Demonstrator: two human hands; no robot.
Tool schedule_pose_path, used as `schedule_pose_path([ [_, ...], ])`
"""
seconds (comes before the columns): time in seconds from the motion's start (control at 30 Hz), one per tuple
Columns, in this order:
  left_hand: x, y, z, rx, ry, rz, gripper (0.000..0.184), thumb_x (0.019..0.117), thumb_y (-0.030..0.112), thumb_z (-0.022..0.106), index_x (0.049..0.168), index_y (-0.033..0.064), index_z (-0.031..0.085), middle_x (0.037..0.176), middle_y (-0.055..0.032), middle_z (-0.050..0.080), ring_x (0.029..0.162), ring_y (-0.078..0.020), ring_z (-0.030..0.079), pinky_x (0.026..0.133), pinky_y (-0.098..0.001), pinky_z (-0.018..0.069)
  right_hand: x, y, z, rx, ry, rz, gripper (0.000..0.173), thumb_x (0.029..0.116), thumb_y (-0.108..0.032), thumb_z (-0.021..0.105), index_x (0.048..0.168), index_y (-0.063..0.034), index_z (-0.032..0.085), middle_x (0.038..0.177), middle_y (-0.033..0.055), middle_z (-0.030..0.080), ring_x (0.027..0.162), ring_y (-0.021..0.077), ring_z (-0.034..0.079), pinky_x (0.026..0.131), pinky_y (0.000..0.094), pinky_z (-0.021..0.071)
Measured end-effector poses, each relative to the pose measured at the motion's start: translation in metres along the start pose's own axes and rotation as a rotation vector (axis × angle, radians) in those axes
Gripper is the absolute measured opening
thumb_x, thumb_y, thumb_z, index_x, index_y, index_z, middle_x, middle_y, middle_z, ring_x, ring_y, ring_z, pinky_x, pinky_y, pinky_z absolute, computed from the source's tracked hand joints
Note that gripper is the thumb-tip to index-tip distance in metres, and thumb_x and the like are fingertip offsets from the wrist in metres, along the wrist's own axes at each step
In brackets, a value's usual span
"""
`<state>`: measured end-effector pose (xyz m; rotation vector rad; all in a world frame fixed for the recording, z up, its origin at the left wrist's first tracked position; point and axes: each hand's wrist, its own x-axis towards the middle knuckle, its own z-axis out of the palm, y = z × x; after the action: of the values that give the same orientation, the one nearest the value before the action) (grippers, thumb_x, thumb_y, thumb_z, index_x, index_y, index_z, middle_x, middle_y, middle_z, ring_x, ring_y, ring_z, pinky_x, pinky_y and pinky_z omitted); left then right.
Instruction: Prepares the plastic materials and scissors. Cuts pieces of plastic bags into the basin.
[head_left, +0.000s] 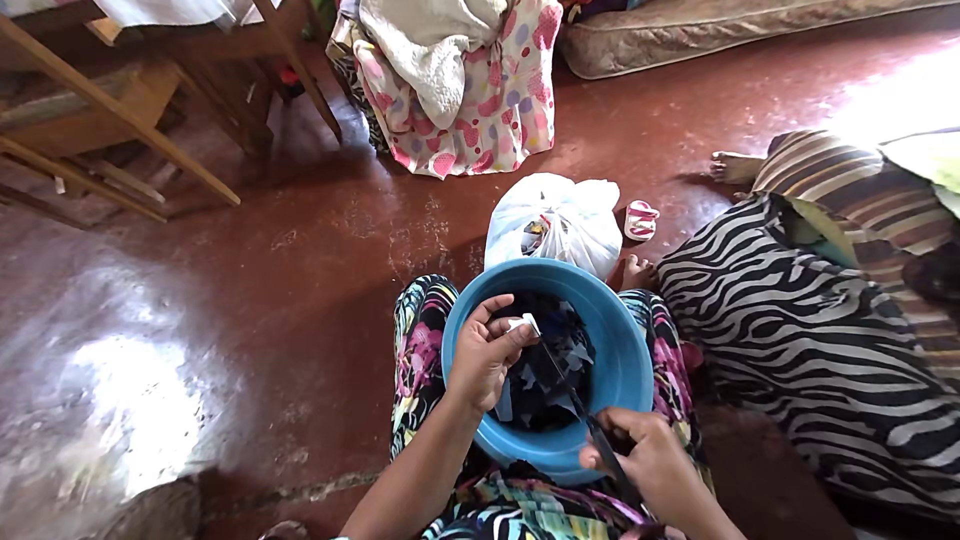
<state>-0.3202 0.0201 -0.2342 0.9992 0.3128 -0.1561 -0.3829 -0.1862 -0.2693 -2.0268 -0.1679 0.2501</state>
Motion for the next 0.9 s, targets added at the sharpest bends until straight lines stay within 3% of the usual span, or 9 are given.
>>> schedule_pose_path([
  [0.1,-0.001,-0.001,0.001,0.024,-0.042,-0.001,0.044,0.0922,-0.013,0.055,0.132,0.0012,0.045,0.084,0.0008,0.073,0.071,-0.0045,0.069,0.067,-0.0178,0.0564,0.001,0.006,-0.004,0.469,-0.225,0.013,0.045,0.0769,-0.064,0.077,0.078,-0.0188,0.069,0.065,-0.0165,0.064,0.055,-0.0096,0.056,0.051,0.0107,0.0455],
  [0.23,-0.001,-0.005,0.001,0.045,-0.127,-0.021,0.050,0.0887,-0.013,0.057,0.135,-0.0006,0.043,0.081,0.0018,0.073,0.070,-0.0043,0.070,0.069,-0.0184,0.0570,0.007,0.018,-0.002,0.821,-0.498,-0.104,0.048,0.0878,-0.068,0.063,0.094,-0.0209,0.073,0.080,-0.0099,0.074,0.069,-0.0031,0.067,0.063,0.0138,0.0536],
  [0.4,-0.001,-0.007,0.003,0.062,-0.185,-0.043,0.057,0.0866,-0.011,0.060,0.139,-0.0040,0.040,0.079,0.0034,0.072,0.071,-0.0048,0.070,0.074,-0.0206,0.0582,0.008,0.025,0.007,0.905,-0.527,-0.151,0.054,0.0899,-0.071,0.057,0.100,-0.0200,0.072,0.084,-0.0078,0.074,0.072,-0.0021,0.067,0.064,0.0135,0.0527],
  [0.7,0.000,-0.007,0.002,0.069,-0.196,-0.016,0.064,0.0852,-0.011,0.060,0.144,-0.0073,0.037,0.076,0.0057,0.070,0.070,-0.0045,0.069,0.076,-0.0223,0.0590,0.008,0.019,0.008,0.967,-0.431,-0.137,0.038,0.0914,-0.058,0.066,0.090,-0.0205,0.074,0.073,-0.0118,0.070,0.062,-0.0049,0.063,0.059,0.0115,0.0518],
  [0.9,0.000,-0.007,0.000,0.043,-0.213,-0.019,0.068,0.0831,-0.010,0.063,0.146,-0.0082,0.035,0.073,0.0070,0.070,0.069,-0.0046,0.069,0.077,-0.0234,0.0596,0.009,0.018,0.006,0.942,-0.454,-0.145,0.034,0.0921,-0.054,0.068,0.091,-0.0208,0.075,0.073,-0.0121,0.071,0.063,-0.0055,0.065,0.059,0.0115,0.0531],
])
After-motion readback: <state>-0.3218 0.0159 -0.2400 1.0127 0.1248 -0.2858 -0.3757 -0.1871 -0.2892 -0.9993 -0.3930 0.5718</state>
